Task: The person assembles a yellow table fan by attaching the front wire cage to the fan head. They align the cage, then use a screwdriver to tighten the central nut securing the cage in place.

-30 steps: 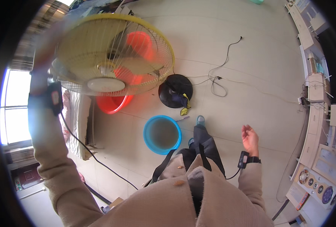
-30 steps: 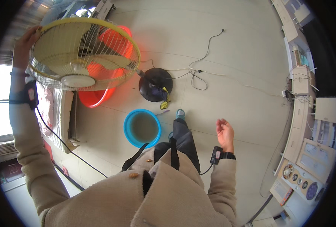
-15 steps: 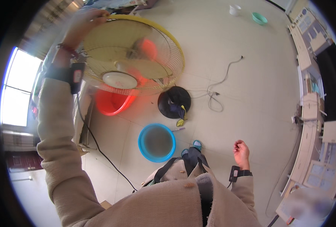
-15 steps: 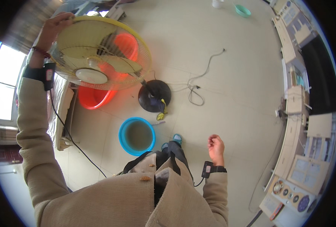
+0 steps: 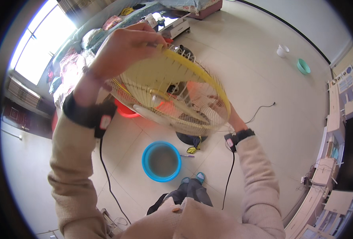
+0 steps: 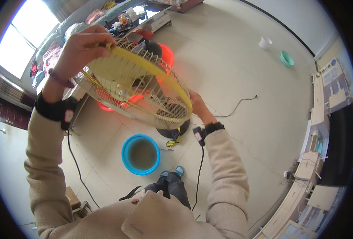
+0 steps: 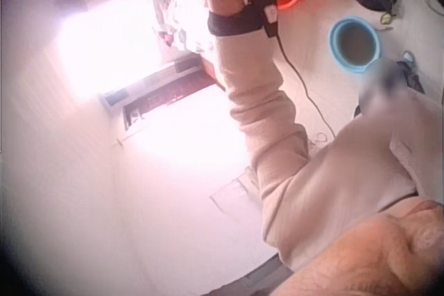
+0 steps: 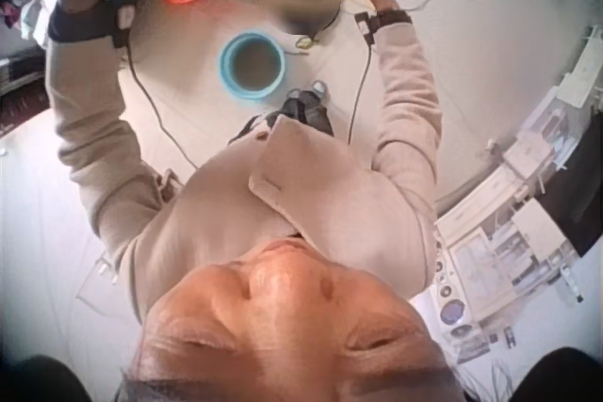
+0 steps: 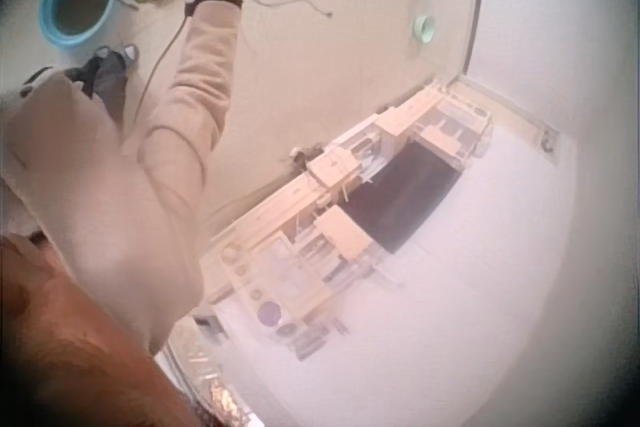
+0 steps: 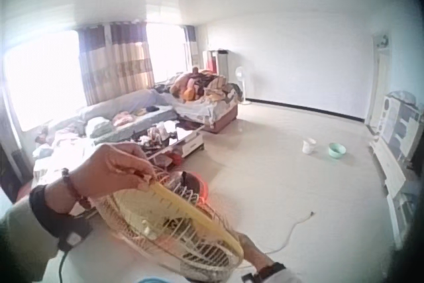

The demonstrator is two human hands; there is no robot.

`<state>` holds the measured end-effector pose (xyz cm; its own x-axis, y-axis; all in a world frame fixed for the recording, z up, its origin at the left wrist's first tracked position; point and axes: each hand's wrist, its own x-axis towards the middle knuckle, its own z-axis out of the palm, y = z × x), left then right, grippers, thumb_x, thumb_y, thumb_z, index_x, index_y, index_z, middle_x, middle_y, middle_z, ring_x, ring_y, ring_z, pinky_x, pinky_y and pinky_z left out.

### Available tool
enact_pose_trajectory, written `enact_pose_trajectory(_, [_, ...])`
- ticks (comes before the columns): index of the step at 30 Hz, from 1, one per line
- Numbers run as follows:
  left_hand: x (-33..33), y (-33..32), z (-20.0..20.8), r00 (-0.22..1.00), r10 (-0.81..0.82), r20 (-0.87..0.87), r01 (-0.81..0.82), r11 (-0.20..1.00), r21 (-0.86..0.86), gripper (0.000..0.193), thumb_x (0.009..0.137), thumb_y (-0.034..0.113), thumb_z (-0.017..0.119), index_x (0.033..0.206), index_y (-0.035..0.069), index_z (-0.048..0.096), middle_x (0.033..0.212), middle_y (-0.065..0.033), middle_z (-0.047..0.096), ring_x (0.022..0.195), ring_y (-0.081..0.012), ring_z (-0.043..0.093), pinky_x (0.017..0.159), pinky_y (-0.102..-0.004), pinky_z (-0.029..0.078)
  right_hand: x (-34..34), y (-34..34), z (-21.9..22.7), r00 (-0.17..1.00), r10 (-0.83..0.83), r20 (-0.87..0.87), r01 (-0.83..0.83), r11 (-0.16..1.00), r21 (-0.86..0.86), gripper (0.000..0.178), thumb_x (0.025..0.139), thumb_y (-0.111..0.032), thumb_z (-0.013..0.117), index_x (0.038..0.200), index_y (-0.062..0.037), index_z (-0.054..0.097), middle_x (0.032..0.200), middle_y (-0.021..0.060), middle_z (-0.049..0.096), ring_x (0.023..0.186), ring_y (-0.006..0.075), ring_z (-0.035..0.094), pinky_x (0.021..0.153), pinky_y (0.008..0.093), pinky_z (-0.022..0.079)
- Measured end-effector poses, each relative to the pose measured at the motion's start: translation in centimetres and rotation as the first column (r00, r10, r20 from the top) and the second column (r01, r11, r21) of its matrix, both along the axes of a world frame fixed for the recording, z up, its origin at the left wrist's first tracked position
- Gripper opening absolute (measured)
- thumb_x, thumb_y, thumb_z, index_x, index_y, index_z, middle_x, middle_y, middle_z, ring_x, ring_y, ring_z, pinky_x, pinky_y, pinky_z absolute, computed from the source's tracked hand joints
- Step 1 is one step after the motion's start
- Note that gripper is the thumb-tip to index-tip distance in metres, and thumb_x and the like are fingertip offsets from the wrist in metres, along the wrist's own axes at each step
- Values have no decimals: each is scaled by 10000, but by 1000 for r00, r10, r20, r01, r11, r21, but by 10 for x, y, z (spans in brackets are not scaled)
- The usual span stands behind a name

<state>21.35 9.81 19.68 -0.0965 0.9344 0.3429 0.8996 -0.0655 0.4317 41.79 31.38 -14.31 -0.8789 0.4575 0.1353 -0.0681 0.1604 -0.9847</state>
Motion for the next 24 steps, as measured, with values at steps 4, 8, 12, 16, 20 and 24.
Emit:
enact_pose_trajectory(4, [15, -25, -1, 995, -59, -79, 64, 996, 60, 213, 733, -27, 675, 944, -3, 686, 932, -39, 587, 848, -135, 583, 720, -268, 482, -62, 24, 17, 963, 266, 49, -266, 964, -8, 496, 884, -271, 699, 1329, -97, 567, 871, 72, 685, 785, 140, 615, 766, 311, 507])
enact_pose_trajectory(8, [19, -43, -6, 995, -17, -98, 23, 998, 61, 224, 700, -66, 666, 914, -1, 684, 905, -61, 569, 818, -160, 567, 712, -279, 483, -90, 21, 58, 882, 471, -15, -441, 837, 324, 488, 886, -250, 677, 1335, -109, 549, 968, 123, 673, 847, 194, 637, 792, 321, 515])
enact_pose_trajectory(12, [3, -45, -7, 965, -84, -250, 87, 996, 2, 268, 783, -20, 667, 1049, 8, 648, 1028, -75, 551, 887, -173, 561, 758, -272, 481, -88, 17, 85, 851, 486, -200, -481, 873, 73, 394, 924, -230, 630, 1284, -79, 575, 1125, 127, 659, 961, 183, 641, 852, 310, 514])
enact_pose_trajectory(16, [-12, -48, -3, 975, -57, -214, 43, 997, -70, 275, 798, -44, 640, 1066, 17, 641, 1059, -85, 553, 919, -191, 567, 796, -270, 480, -106, 3, 74, 859, 482, -171, -483, 655, -581, 372, 958, -234, 592, 1279, -47, 575, 1132, 81, 665, 962, 146, 636, 863, 299, 516])
enact_pose_trajectory(20, [-14, -54, -1, 975, 8, -221, -33, 993, -111, 301, 798, -61, 622, 1083, 35, 641, 1092, -95, 558, 955, -212, 579, 833, -278, 485, -105, -2, 57, 860, 469, -202, -425, 438, -792, 310, 1010, -248, 507, 1206, -28, 605, 1094, 13, 674, 932, 90, 627, 839, 252, 519])
enact_pose_trajectory(24, [-12, -63, 2, 949, 50, -311, -77, 994, -76, 290, 822, -57, 603, 1087, 52, 648, 1127, -98, 571, 964, -222, 587, 852, -299, 491, -100, -7, 53, 867, 431, -252, -436, 407, -803, 291, 1014, -274, 500, 1152, -46, 618, 1076, 14, 676, 920, 92, 629, 835, 248, 517])
